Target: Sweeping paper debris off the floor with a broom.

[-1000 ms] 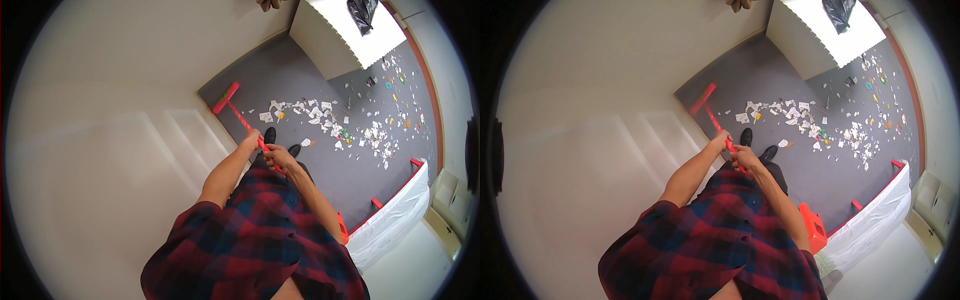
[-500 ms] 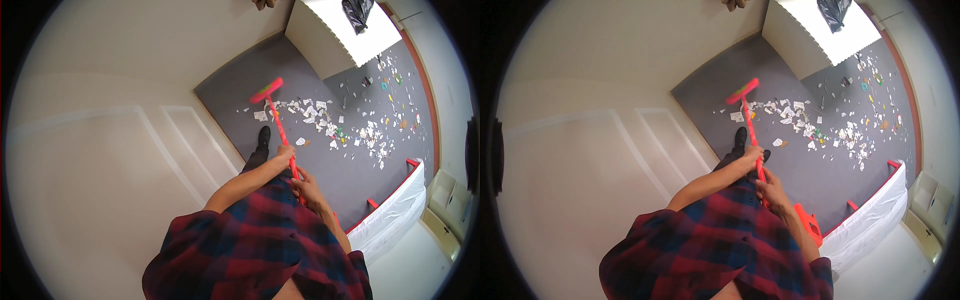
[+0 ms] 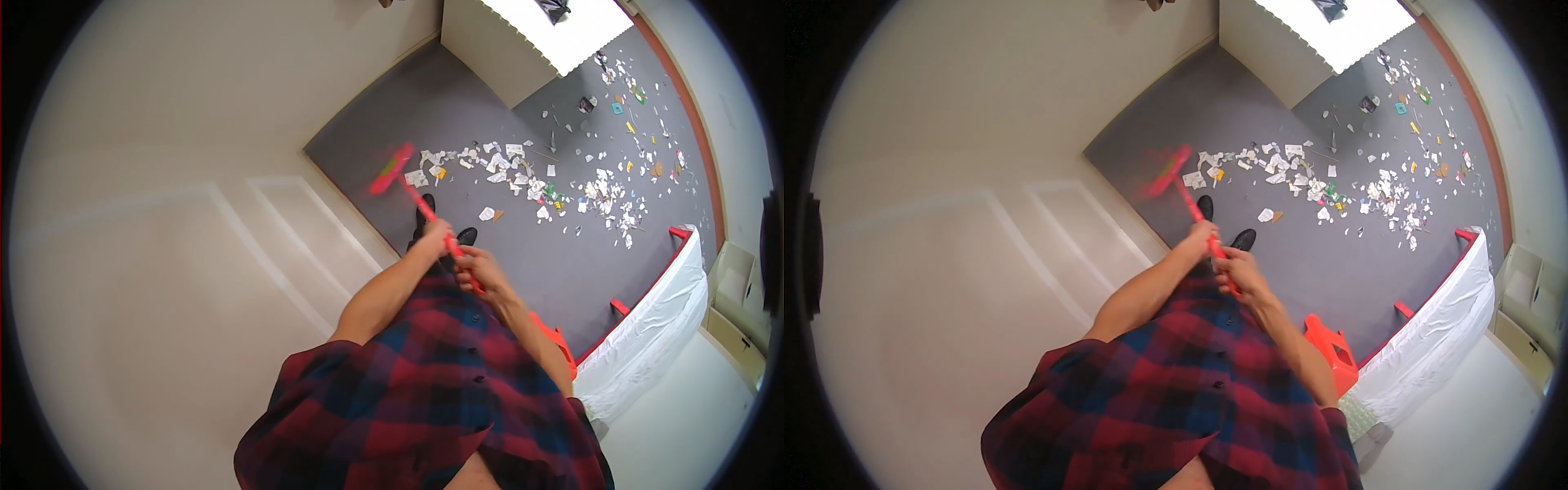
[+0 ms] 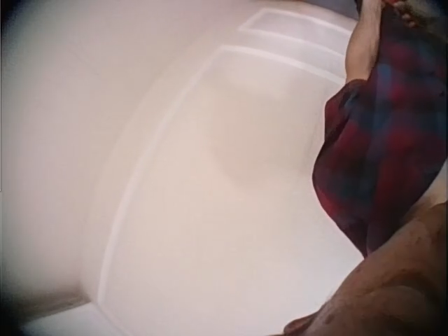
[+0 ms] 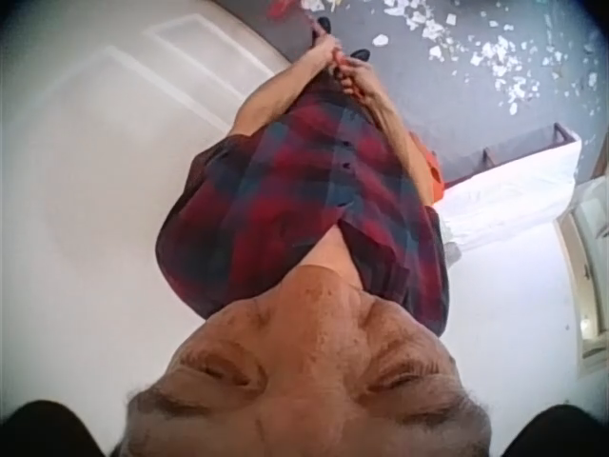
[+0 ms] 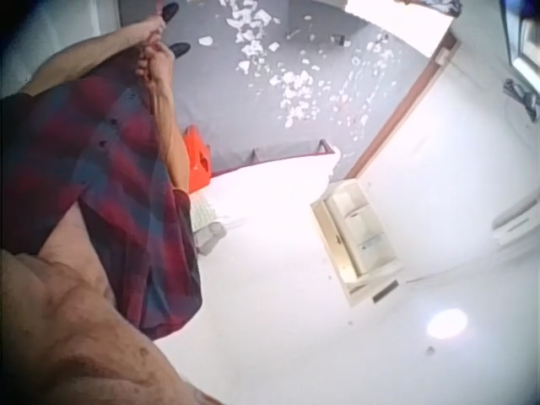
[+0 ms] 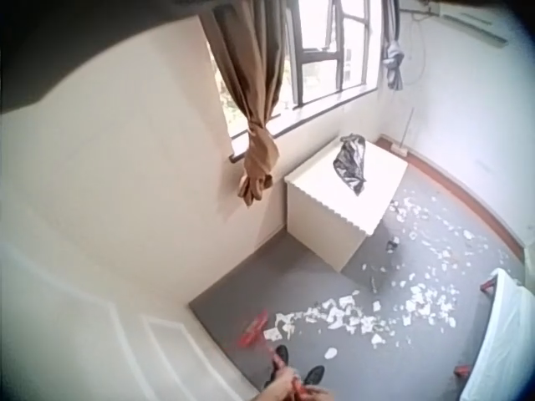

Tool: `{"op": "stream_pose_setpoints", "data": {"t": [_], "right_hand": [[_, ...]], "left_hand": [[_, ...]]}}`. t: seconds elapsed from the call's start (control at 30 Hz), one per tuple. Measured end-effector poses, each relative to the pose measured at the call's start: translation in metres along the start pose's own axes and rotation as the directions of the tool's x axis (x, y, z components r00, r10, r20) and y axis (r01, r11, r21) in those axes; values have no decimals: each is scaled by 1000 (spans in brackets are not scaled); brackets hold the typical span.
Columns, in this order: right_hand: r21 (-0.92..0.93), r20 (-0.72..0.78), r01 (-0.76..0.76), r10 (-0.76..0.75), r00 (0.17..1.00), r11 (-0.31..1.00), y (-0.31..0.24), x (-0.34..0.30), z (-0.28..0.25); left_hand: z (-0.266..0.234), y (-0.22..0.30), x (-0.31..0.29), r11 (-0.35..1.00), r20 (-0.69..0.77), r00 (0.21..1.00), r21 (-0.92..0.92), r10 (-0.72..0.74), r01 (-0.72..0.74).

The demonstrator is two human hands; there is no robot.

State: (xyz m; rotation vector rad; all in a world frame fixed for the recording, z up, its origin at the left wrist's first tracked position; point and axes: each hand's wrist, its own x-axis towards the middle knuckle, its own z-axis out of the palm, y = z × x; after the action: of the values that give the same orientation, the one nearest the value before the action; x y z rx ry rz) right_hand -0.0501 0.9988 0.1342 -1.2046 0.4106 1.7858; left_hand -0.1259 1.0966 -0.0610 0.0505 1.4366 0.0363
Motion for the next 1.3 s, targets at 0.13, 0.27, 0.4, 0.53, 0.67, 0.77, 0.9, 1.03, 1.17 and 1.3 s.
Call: {"op": "stream_pose_setpoints", "data": {"t": [0.13,0.27,0.4,0.53,0.67,0.77,0.9,1.03,1.17,1.3], "right_hand": [[-148,-128,99,-118,985,984,11,-71,-11],[-271,-75,124,-149,986,955,11,-98,-16],[-183,-12,74,-77,997,980,12,-75,-40],[-90,22,-24,26,999,996,11,-30,-67],[104,-10,-21,22,1000,994,10,-53,-104],[78,-109,91,-82,991,993,9,-95,-121],[-103,-360,261,-280,890,960,12,-136,-130],[-211,-347,358,-412,842,910,22,-163,-147],[-44,-200,347,-349,916,937,21,-161,-162],[233,24,237,-249,968,943,18,-121,-162]], "left_hand": [[53,-51,-54,983,140,988,180,-63,37],[51,-61,-72,987,134,991,158,-12,-9],[32,-56,-54,999,-12,1000,40,11,-10],[33,-68,-35,997,-160,987,79,35,-22],[64,-109,-9,989,-102,993,138,64,-50],[114,-156,3,963,100,992,252,74,-97],[171,-188,-35,930,313,948,363,-63,-58],[197,-206,-82,916,372,928,372,0,-149],[182,-194,-81,927,254,960,317,119,-199],[139,-157,-43,942,47,976,255,214,-218]]}}
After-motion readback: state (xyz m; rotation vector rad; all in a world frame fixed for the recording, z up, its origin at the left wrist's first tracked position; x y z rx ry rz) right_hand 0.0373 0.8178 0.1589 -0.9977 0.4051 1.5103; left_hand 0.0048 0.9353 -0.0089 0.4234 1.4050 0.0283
